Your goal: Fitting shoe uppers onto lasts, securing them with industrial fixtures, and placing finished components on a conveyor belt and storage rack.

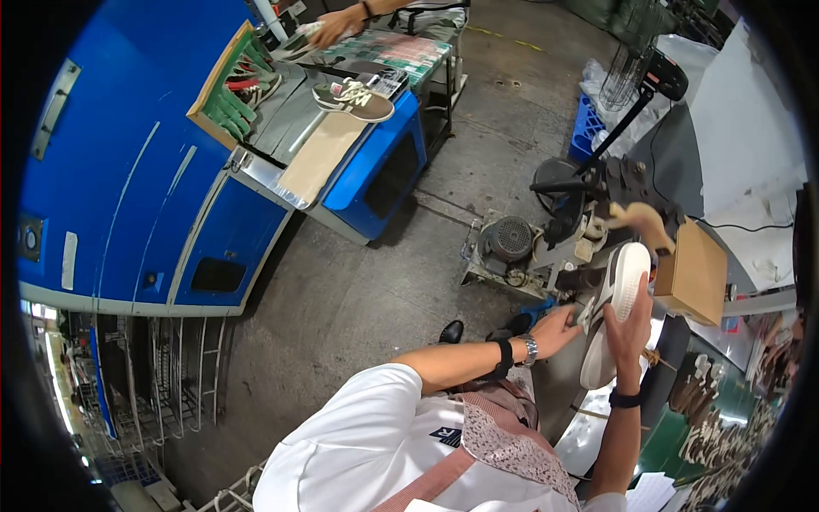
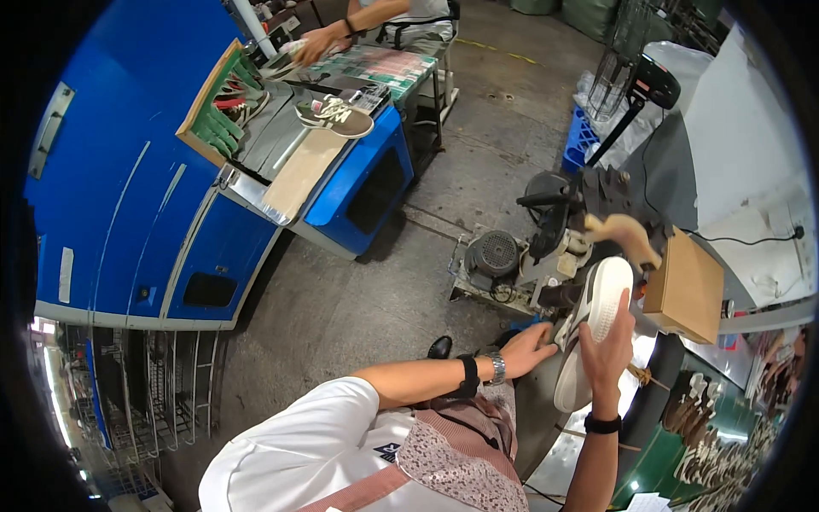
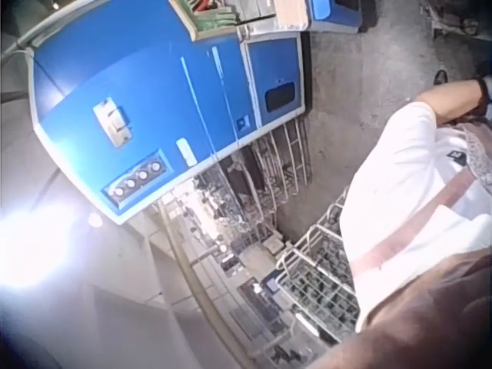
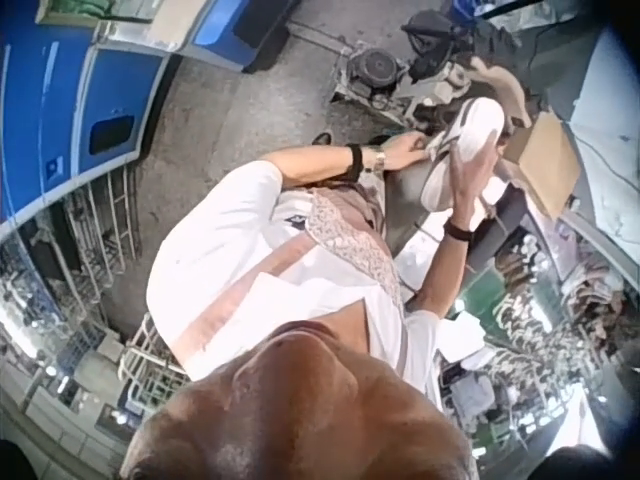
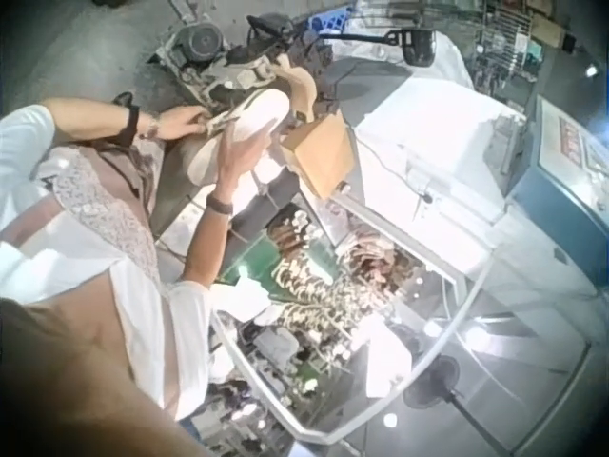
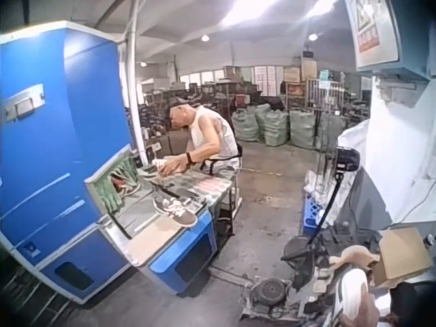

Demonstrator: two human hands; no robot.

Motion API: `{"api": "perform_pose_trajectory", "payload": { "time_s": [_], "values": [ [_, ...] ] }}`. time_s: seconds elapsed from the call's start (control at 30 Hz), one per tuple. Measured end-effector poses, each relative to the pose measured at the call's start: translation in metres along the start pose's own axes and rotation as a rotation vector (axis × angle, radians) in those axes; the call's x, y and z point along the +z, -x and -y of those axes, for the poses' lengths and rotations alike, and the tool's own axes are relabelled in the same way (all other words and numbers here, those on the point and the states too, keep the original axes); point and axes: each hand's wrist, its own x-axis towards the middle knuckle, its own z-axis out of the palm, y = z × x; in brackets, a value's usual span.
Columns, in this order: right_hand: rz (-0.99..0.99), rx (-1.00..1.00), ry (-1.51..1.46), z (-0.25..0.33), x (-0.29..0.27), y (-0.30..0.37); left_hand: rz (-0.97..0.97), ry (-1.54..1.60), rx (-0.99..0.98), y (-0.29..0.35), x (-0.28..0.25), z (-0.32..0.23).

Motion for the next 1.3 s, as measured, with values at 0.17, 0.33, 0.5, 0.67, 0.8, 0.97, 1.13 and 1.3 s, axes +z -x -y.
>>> {"api": "perform_pose_trajectory", "payload": {
  "time_s": [0.17, 0.33, 0.5, 0.67, 0.8, 0.97, 1.13, 1.3],
  "values": [
    [-0.001, 0.019, -0.063, 0.002, 0.001, -0.003, 0.351, 0.962, -0.522, -0.033, 0.017, 0.0],
    [-0.002, 0.091, -0.054, 0.009, 0.007, -0.003, 0.136, 1.385, -0.3, -0.072, 0.051, -0.025],
    [-0.074, 0.11, -0.084, 0.01, 0.014, 0.004, 0.148, 1.135, -0.374, -0.073, 0.05, -0.01],
    [-0.101, 0.143, -0.094, 0.012, 0.017, 0.011, 0.134, 1.009, -0.364, -0.072, 0.055, 0.0],
    [-0.109, 0.228, -0.103, 0.025, 0.005, 0.019, 0.2, 1.085, -0.381, -0.066, 0.061, 0.003],
    [-0.245, 0.233, -0.068, 0.02, 0.012, 0.039, 0.291, 1.16, -0.342, -0.047, 0.065, -0.001],
    [-0.182, 0.524, -0.997, 0.011, 0.021, 0.105, 0.25, 0.701, -0.349, -0.001, -0.019, 0.011],
    [-0.029, 0.904, -2.103, -0.012, 0.081, 0.076, 0.416, 0.251, -0.162, 0.026, -0.099, -0.015]
  ]
}}
